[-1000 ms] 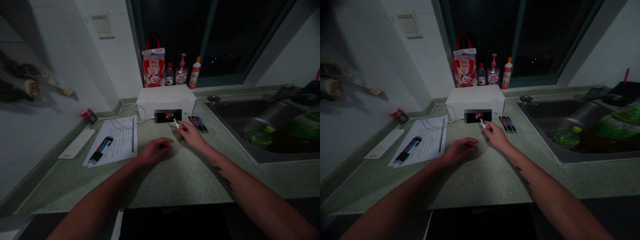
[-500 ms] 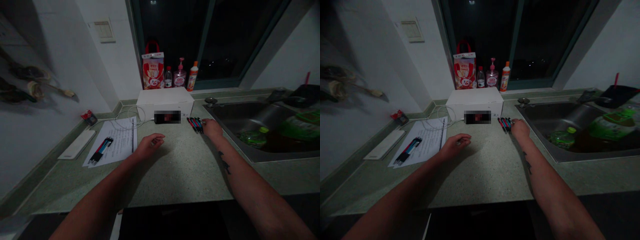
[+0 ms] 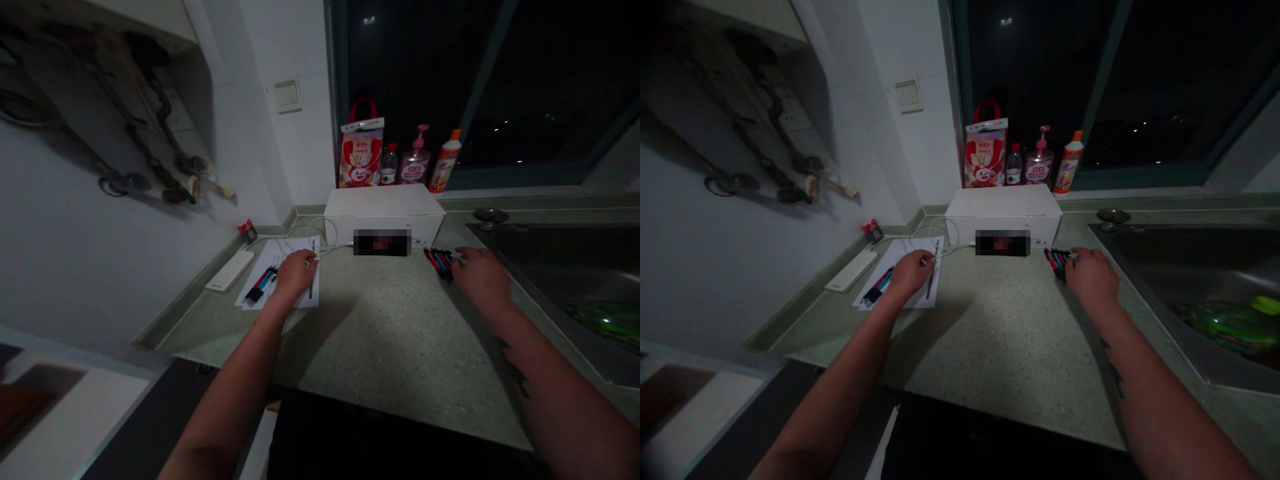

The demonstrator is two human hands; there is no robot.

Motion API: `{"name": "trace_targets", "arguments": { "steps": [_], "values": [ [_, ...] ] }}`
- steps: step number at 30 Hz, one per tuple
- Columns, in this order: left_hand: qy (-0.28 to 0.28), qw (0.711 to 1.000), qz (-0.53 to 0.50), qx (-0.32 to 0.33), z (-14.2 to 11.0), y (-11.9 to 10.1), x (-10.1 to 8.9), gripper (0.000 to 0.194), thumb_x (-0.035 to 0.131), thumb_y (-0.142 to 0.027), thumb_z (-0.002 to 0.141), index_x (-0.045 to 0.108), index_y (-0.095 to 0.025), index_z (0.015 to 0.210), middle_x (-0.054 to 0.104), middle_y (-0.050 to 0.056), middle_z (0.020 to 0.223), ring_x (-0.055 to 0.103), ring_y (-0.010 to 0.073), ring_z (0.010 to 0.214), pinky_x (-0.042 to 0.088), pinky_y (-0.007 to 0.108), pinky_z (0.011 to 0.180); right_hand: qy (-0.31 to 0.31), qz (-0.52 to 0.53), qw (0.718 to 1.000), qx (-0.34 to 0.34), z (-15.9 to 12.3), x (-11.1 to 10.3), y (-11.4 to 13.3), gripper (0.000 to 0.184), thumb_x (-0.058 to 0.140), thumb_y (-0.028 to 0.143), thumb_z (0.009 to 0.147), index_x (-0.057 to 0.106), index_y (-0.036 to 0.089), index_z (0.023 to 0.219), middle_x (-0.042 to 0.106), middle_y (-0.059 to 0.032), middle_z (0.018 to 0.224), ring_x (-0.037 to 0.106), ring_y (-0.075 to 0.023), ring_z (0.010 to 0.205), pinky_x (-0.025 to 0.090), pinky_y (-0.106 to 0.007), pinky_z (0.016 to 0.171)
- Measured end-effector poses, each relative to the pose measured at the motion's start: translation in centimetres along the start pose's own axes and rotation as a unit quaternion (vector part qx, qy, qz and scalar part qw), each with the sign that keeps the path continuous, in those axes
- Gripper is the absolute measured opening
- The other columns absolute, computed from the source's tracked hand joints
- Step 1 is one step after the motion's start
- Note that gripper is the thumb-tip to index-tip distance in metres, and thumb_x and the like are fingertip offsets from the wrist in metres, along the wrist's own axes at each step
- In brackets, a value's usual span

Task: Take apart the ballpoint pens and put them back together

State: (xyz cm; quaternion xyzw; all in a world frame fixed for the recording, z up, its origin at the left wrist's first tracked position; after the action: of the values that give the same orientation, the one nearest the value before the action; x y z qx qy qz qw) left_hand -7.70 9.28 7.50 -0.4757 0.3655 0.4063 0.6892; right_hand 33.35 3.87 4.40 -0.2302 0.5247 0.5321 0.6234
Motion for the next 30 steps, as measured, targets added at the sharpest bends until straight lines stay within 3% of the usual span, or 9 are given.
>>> {"name": "trace_targets", "arguments": {
  "steps": [4, 7, 10, 17, 24, 27, 30],
  "values": [
    [-0.006, 0.981, 0.155, -0.117, -2.2, 6.1, -3.2, 0.029, 0.054, -0.030, 0.093, 0.073, -0.017, 0.111, 0.073, 0.015, 0.112, 0.067, 0.0311, 0.107, 0.052, 0.039, 0.087, -0.013, 0.017, 0.999, -0.030, -0.4, -0.6, 1.5, 0.046, 0.044, 0.030, 0.094, 0.069, 0.010, 0.126, 0.067, -0.0245, 0.118, 0.064, -0.0358, 0.102, 0.050, -0.044, 0.081],
    [0.033, 0.963, 0.215, -0.160, -4.3, 9.4, -3.2, 0.032, 0.053, -0.031, 0.092, 0.073, -0.015, 0.112, 0.071, 0.018, 0.112, 0.067, 0.0340, 0.106, 0.052, 0.041, 0.084, -0.018, 0.025, 0.998, -0.048, -0.6, -0.6, 2.3, 0.044, 0.044, 0.031, 0.095, 0.069, 0.011, 0.124, 0.067, -0.0227, 0.115, 0.064, -0.0336, 0.101, 0.049, -0.041, 0.081],
    [0.052, 0.955, 0.241, -0.166, -5.6, 10.9, -2.4, 0.033, 0.049, -0.027, 0.091, 0.072, -0.013, 0.111, 0.070, 0.019, 0.111, 0.066, 0.0346, 0.106, 0.052, 0.041, 0.084, -0.014, 0.037, 0.997, -0.069, -1.1, -0.7, 3.2, 0.042, 0.045, 0.030, 0.096, 0.070, 0.010, 0.123, 0.068, -0.0223, 0.114, 0.064, -0.0322, 0.102, 0.048, -0.039, 0.082],
    [0.051, 0.950, 0.276, -0.137, -5.9, 11.0, -2.0, 0.039, 0.043, -0.025, 0.091, 0.071, -0.010, 0.113, 0.068, 0.022, 0.113, 0.064, 0.0343, 0.108, 0.050, 0.040, 0.087, -0.005, 0.064, 0.991, -0.117, -2.9, -0.7, 5.9, 0.041, 0.044, 0.024, 0.094, 0.070, 0.010, 0.123, 0.069, -0.0185, 0.118, 0.064, -0.0305, 0.106, 0.049, -0.039, 0.093],
    [0.060, 0.945, 0.292, -0.136, -6.0, 10.9, -2.2, 0.041, 0.043, -0.031, 0.091, 0.072, -0.009, 0.108, 0.068, 0.023, 0.112, 0.063, 0.0359, 0.107, 0.050, 0.042, 0.088, 0.001, 0.134, 0.973, -0.186, -4.3, -0.4, 8.4, 0.035, 0.045, 0.025, 0.096, 0.072, 0.019, 0.117, 0.070, -0.0142, 0.112, 0.063, -0.0309, 0.110, 0.048, -0.046, 0.099],
    [0.043, 0.959, 0.261, -0.105, -6.2, 8.5, -2.2, 0.038, 0.044, -0.032, 0.093, 0.071, -0.011, 0.107, 0.068, 0.021, 0.113, 0.064, 0.0341, 0.105, 0.049, 0.041, 0.090, 0.028, 0.179, 0.951, -0.252, -5.6, -0.4, 10.4, 0.034, 0.046, 0.026, 0.098, 0.073, 0.018, 0.117, 0.071, -0.0144, 0.109, 0.063, -0.0318, 0.108, 0.047, -0.050, 0.099],
    [0.070, 0.988, 0.133, -0.036, -6.5, 3.4, -0.9, 0.032, 0.043, -0.033, 0.098, 0.066, -0.017, 0.114, 0.072, 0.012, 0.108, 0.067, 0.0273, 0.097, 0.050, 0.035, 0.084, 0.056, 0.217, 0.912, -0.342, -7.8, -0.6, 13.3, 0.037, 0.049, 0.031, 0.100, 0.065, 0.019, 0.131, 0.067, -0.0143, 0.127, 0.059, -0.0306, 0.119, 0.045, -0.049, 0.104]
  ]
}}
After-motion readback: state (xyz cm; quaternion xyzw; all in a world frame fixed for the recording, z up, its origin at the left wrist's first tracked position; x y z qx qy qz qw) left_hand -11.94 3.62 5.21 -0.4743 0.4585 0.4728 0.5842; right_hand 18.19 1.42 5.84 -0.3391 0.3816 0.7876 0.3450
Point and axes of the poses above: each hand's wrist, its own z-axis towards the middle knuckle, its own x-axis out of the palm, y = z × x, the point moved 7 cm from there along z, towards the middle knuckle
